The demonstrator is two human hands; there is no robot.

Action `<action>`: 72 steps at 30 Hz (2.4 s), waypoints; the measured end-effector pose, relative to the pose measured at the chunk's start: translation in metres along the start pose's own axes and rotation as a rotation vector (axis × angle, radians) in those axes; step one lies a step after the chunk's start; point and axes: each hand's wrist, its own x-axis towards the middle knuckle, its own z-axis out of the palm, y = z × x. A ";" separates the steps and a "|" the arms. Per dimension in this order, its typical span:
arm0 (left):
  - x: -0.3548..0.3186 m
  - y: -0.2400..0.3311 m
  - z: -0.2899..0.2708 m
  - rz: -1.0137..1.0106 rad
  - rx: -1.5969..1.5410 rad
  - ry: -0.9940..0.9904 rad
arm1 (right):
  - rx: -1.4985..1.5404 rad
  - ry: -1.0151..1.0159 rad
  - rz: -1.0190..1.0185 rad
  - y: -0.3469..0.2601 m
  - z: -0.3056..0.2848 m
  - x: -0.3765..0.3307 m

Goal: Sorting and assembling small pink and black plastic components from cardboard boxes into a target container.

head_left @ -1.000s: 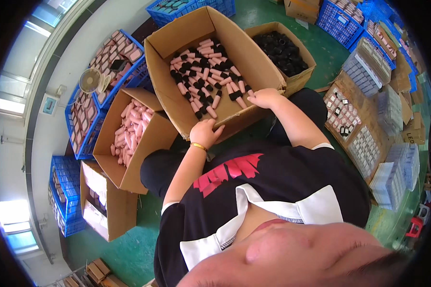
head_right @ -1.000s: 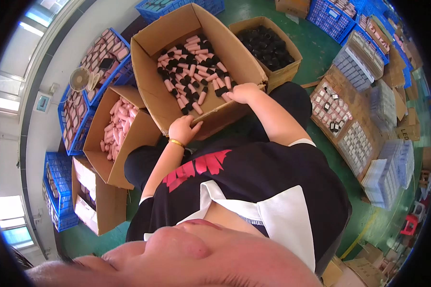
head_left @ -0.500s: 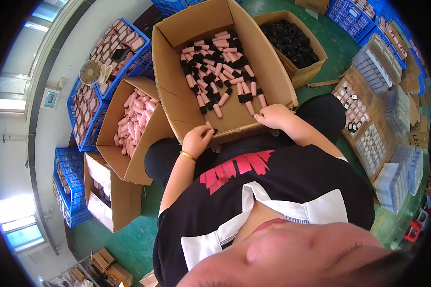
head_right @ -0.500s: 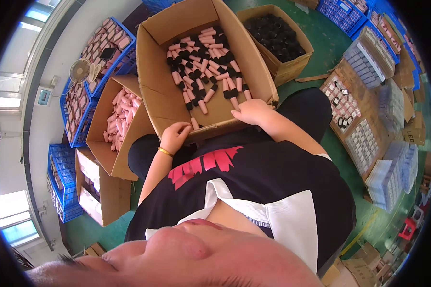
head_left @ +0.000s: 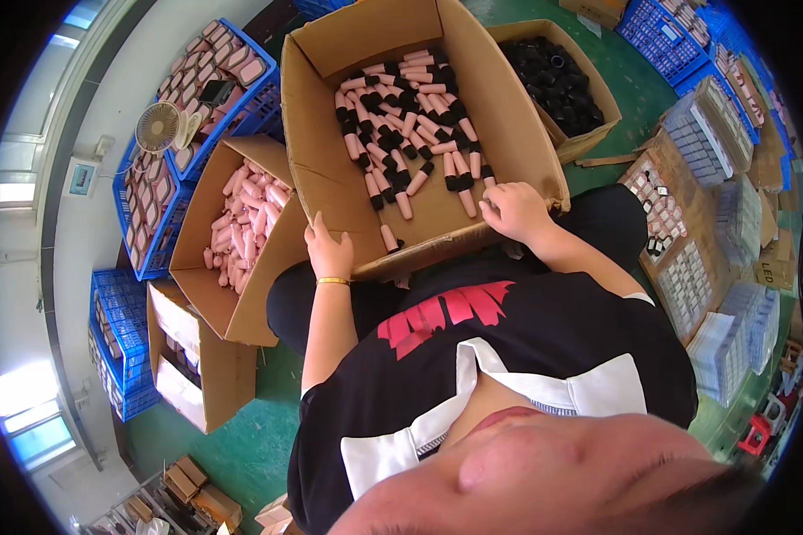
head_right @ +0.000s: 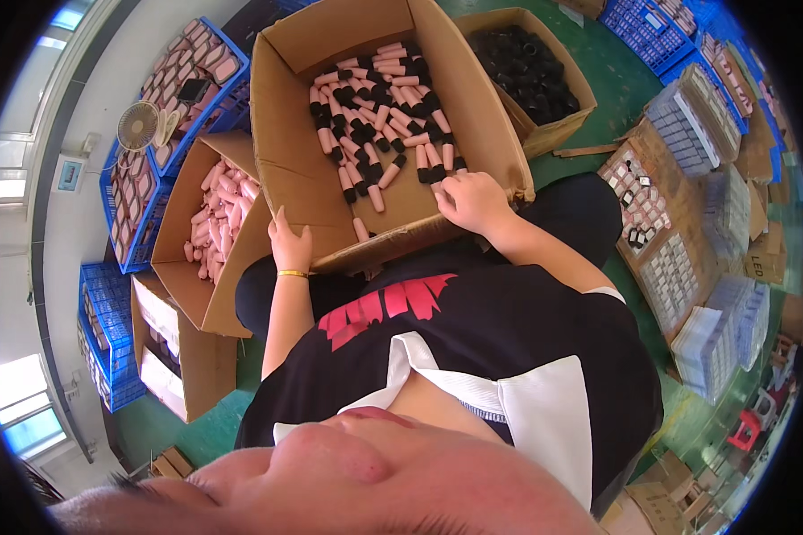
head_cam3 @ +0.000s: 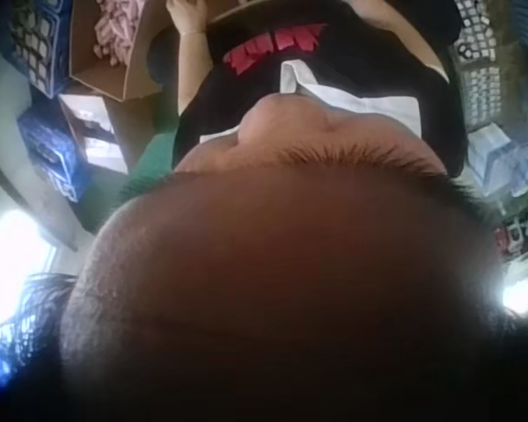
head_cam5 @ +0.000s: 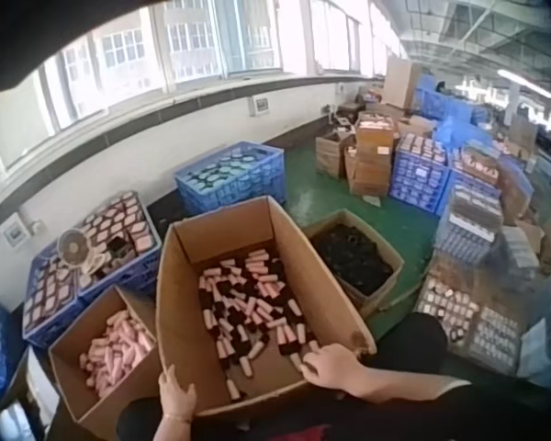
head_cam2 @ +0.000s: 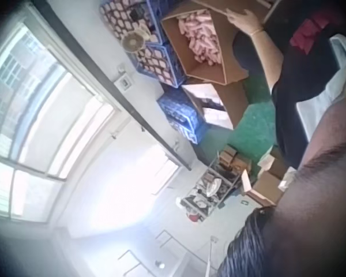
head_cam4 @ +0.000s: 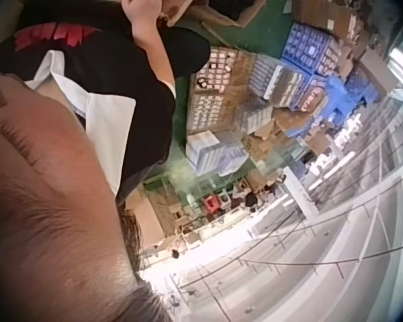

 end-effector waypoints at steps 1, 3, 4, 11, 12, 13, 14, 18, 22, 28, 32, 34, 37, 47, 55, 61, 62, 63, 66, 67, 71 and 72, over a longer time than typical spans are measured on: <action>0.000 -0.001 0.000 -0.007 0.002 0.000 | 0.030 0.055 -0.016 -0.002 0.000 0.004; 0.000 -0.002 0.002 0.017 0.005 0.016 | 0.028 0.054 -0.040 0.003 -0.002 0.008; 0.000 -0.003 0.003 0.011 0.008 0.015 | 0.022 0.059 -0.058 0.006 -0.001 0.009; 0.004 0.023 0.024 0.047 -0.156 0.081 | -0.071 0.144 -0.104 0.048 -0.008 0.028; 0.005 0.029 0.026 0.060 -0.179 0.088 | -0.074 0.146 -0.107 0.056 -0.010 0.031; 0.006 0.037 0.026 0.031 -0.203 0.090 | -0.079 0.149 -0.109 0.061 -0.011 0.035; 0.008 0.039 0.029 0.035 -0.206 0.090 | -0.059 0.144 -0.098 0.064 -0.014 0.038; 0.012 0.037 0.037 0.043 -0.173 0.084 | -0.069 0.135 -0.069 0.069 -0.011 0.036; 0.011 0.025 0.040 0.125 -0.144 0.101 | -0.060 0.112 0.044 0.068 -0.007 0.025; 0.009 0.026 0.039 0.122 -0.146 0.087 | -0.073 0.019 0.230 0.062 -0.010 0.016; 0.005 0.033 0.033 0.100 -0.160 0.093 | -0.089 -0.022 0.251 0.062 -0.010 0.010; 0.006 0.034 0.031 0.060 -0.152 0.056 | -0.087 -0.042 0.273 0.058 -0.011 0.012; 0.008 0.031 0.036 0.091 -0.235 0.069 | -0.095 -0.077 0.285 0.058 -0.015 0.012; 0.049 0.015 0.010 -0.016 -0.058 -0.185 | 0.385 0.100 0.433 0.141 -0.019 0.098; 0.171 0.000 0.017 -0.150 0.171 -0.248 | -0.361 -0.018 0.697 0.191 -0.024 0.189; 0.244 0.014 0.013 -0.192 0.183 -0.344 | -0.227 -0.292 0.798 0.217 -0.017 0.240; 0.256 0.018 0.015 -0.176 0.183 -0.340 | -0.227 -0.277 0.805 0.232 -0.013 0.245; 0.266 0.021 0.020 -0.184 0.189 -0.358 | -0.217 -0.300 0.820 0.248 -0.006 0.249; 0.298 0.002 0.026 -0.141 0.307 -0.419 | -0.240 -0.331 0.821 0.248 0.003 0.271; 0.298 0.023 0.019 -0.210 0.266 -0.547 | -0.237 -0.307 0.851 0.253 0.004 0.266; 0.301 0.005 0.015 -0.210 0.260 -0.665 | -0.237 -0.109 0.800 0.224 -0.003 0.254; 0.304 -0.003 0.021 -0.179 0.273 -0.634 | -0.245 -0.093 0.798 0.226 -0.006 0.255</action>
